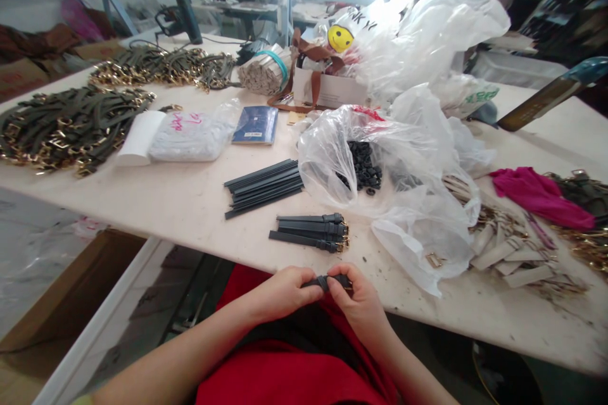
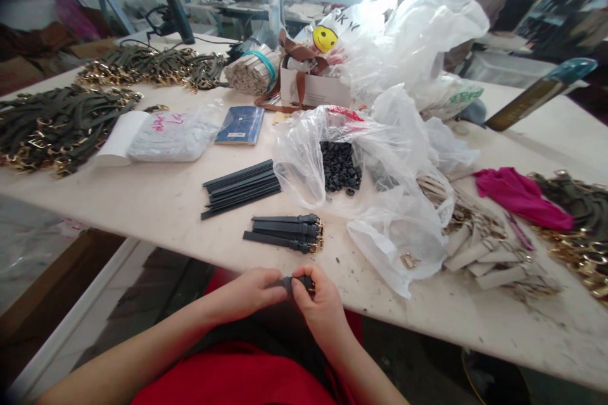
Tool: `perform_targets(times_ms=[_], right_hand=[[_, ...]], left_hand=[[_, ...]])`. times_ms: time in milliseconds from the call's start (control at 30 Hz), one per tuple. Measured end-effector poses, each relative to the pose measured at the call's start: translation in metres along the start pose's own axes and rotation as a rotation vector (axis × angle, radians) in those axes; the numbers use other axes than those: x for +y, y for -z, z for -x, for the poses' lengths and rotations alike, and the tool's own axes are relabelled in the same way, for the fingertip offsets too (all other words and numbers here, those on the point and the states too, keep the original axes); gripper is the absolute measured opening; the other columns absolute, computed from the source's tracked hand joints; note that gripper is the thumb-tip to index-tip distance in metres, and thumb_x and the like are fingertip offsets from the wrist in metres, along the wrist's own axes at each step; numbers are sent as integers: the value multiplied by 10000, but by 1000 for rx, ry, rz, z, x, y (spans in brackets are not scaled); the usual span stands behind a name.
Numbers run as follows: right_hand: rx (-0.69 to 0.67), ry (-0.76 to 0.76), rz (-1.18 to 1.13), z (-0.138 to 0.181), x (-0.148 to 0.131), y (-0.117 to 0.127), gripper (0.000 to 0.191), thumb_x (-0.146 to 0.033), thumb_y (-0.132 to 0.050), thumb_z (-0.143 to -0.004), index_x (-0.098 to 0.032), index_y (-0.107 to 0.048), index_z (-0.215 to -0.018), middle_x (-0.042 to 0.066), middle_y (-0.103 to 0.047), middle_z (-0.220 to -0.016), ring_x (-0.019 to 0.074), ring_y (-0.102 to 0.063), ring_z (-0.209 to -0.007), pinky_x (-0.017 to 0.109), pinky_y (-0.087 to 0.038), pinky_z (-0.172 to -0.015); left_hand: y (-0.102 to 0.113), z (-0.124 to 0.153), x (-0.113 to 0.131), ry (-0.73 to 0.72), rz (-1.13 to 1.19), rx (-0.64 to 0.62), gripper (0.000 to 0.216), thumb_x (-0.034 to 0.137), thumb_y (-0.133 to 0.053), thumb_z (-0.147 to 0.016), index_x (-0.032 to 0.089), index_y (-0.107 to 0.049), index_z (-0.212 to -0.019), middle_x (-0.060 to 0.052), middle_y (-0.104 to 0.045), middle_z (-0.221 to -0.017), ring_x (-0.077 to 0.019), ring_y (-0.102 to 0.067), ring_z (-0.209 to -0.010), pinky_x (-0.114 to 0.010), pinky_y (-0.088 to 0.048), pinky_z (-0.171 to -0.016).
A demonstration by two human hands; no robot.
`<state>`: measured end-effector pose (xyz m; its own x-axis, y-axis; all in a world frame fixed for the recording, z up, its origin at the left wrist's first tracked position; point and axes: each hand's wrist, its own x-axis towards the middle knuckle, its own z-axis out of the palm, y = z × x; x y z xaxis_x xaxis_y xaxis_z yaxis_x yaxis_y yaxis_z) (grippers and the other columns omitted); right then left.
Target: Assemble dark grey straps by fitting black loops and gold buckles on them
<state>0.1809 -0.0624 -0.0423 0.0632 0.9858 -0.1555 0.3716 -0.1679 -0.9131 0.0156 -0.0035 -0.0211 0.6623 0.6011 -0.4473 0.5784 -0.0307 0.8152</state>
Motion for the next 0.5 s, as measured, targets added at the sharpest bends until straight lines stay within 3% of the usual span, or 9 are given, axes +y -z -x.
perform_targets(times_ms=[233,500], right_hand=[[-114,138,198,0,-6,7,112,-232,-456,-805,-187,-558,-809,17,-614,-721,159,-568,-660,272,-448,-622],[-196,237,236,7,-12,10,117,-143,-474,-770,-192,-576,-800,11,-619,-745,147,-565,-687,256,-444,-640]], left_hand=[[9,9,5,-1,-18,-112,307,357,-373,-829,162,-553,-675,34,-503,-571,-109,-459,-536,-202,-306,-501],[3,16,9,49,-16,-101,340,377,-358,-825,162,-553,-649,35,-481,-548,-102,-421,-510,-192,-306,-487]])
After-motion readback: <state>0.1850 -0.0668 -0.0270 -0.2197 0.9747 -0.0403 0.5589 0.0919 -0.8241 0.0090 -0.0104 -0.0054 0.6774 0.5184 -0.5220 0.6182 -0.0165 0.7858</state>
